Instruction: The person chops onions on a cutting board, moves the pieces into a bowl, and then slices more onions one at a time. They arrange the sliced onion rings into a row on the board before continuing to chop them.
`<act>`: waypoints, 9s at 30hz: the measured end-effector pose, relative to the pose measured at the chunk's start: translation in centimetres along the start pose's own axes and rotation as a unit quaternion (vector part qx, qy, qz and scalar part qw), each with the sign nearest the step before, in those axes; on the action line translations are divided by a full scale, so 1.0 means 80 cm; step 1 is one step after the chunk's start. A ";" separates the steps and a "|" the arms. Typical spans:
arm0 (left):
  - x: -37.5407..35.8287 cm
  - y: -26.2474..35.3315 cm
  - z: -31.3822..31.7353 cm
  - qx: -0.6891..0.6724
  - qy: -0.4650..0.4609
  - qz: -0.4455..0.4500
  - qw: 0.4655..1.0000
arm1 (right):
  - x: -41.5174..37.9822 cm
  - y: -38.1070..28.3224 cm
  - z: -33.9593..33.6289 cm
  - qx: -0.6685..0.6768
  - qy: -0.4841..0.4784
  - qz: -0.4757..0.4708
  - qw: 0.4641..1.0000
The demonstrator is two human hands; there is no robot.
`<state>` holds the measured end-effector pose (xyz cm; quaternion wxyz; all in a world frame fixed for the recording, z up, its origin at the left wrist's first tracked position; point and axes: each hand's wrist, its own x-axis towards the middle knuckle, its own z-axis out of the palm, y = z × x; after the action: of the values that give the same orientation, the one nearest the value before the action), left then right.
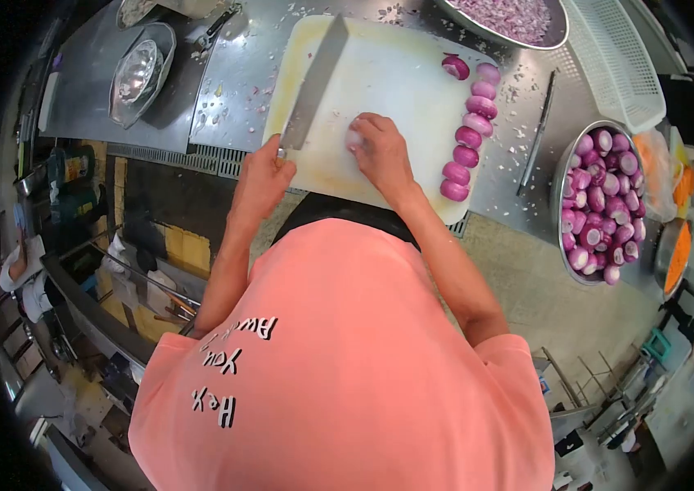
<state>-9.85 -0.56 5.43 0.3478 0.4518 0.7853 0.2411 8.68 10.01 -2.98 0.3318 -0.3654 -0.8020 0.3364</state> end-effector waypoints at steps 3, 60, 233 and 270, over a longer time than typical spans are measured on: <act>-0.003 0.023 0.009 0.021 -0.017 0.033 0.999 | 0.001 -0.016 0.008 0.023 -0.021 -0.032 0.999; 0.009 0.059 0.014 0.024 -0.014 0.018 0.999 | -0.013 -0.011 0.015 -0.026 0.086 0.001 0.996; 0.042 -0.006 0.009 0.012 0.028 -0.022 0.999 | 0.072 0.014 0.014 -0.098 -0.007 0.031 0.995; 0.004 0.034 0.064 0.123 -0.006 0.109 0.986 | -0.019 -0.008 0.018 0.006 0.026 -0.020 0.999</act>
<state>-4.62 1.35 3.91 0.2656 0.5754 0.7531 0.1766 8.11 8.04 -3.71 0.3615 -0.3561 -0.7982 0.3245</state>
